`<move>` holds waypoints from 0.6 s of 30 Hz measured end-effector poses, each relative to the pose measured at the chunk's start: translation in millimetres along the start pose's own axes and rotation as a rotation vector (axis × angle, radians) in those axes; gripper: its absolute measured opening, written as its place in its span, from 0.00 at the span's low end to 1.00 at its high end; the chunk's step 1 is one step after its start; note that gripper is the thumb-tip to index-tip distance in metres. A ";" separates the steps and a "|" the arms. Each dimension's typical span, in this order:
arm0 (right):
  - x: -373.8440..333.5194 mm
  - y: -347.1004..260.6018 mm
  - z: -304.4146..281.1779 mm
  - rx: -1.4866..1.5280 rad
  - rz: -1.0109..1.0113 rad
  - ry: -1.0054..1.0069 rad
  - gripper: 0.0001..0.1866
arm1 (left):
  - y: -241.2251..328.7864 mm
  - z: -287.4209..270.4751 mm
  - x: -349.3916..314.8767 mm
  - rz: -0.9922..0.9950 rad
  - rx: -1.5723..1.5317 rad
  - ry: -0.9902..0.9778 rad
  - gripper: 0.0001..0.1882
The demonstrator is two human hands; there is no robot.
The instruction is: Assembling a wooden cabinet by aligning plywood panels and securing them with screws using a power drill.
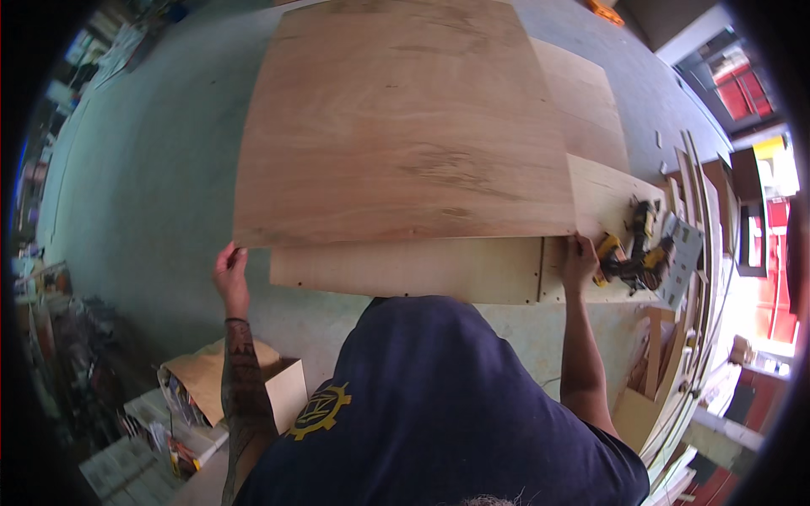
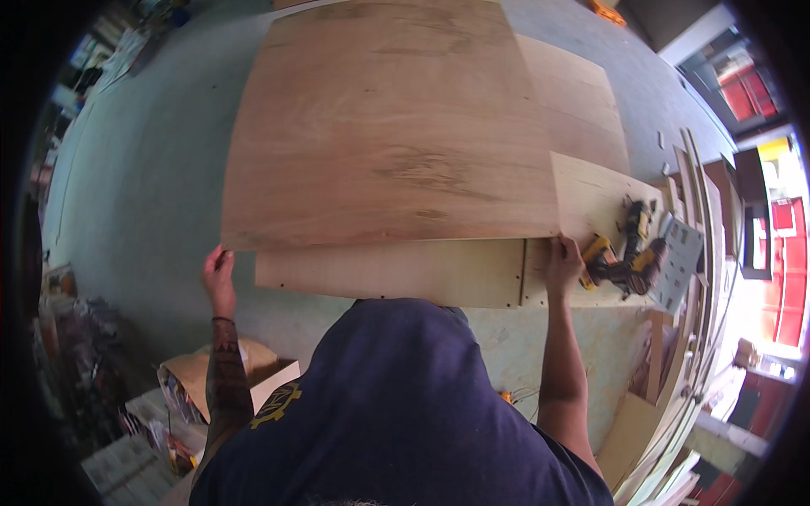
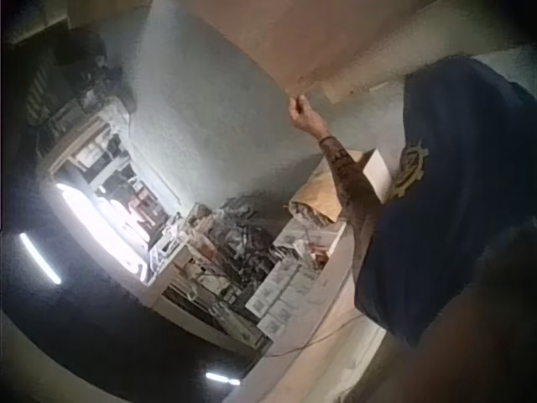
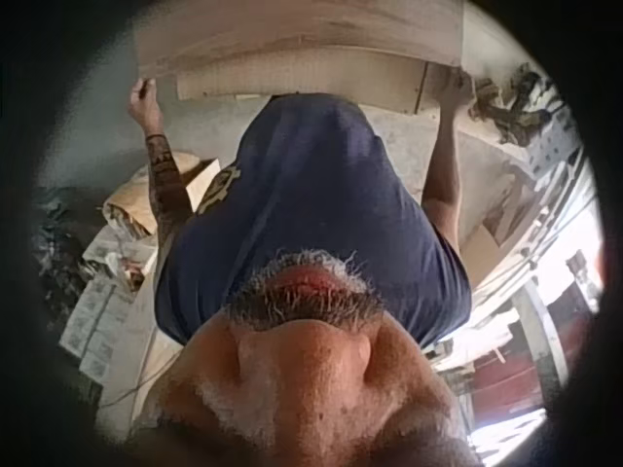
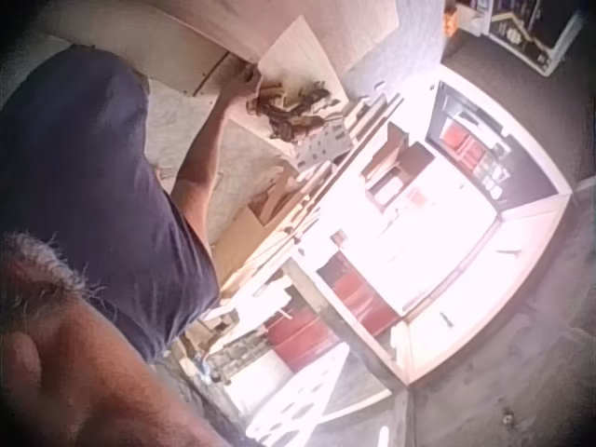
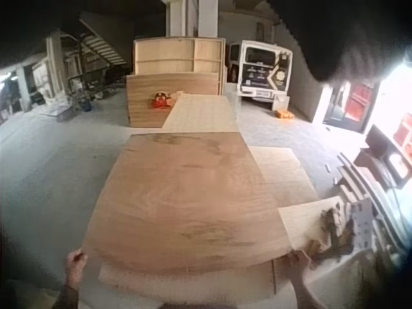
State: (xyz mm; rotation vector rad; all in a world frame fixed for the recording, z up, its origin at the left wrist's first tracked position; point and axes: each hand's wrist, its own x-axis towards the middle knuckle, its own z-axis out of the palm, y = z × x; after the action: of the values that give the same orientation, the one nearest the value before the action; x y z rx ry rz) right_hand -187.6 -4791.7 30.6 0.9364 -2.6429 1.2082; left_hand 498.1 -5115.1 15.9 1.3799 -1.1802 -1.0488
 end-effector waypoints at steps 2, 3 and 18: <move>2.7 14.7 1.3 0.028 -0.052 0.013 0.10 | -1.2 -0.9 -0.7 0.014 0.049 0.009 0.17; 6.7 20.9 -0.1 -0.027 -0.036 -0.010 0.10 | 2.3 2.9 -4.3 0.019 0.062 0.001 0.17; 29.4 19.9 -7.8 0.036 -0.025 -0.136 0.17 | 24.4 26.1 -45.8 -0.166 -0.234 0.111 0.17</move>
State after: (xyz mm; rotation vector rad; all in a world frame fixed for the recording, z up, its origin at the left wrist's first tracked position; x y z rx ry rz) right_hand -223.9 -4790.8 32.2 1.0916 -2.7113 1.2331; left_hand 462.7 -5074.2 37.2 1.3479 -0.8447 -1.1713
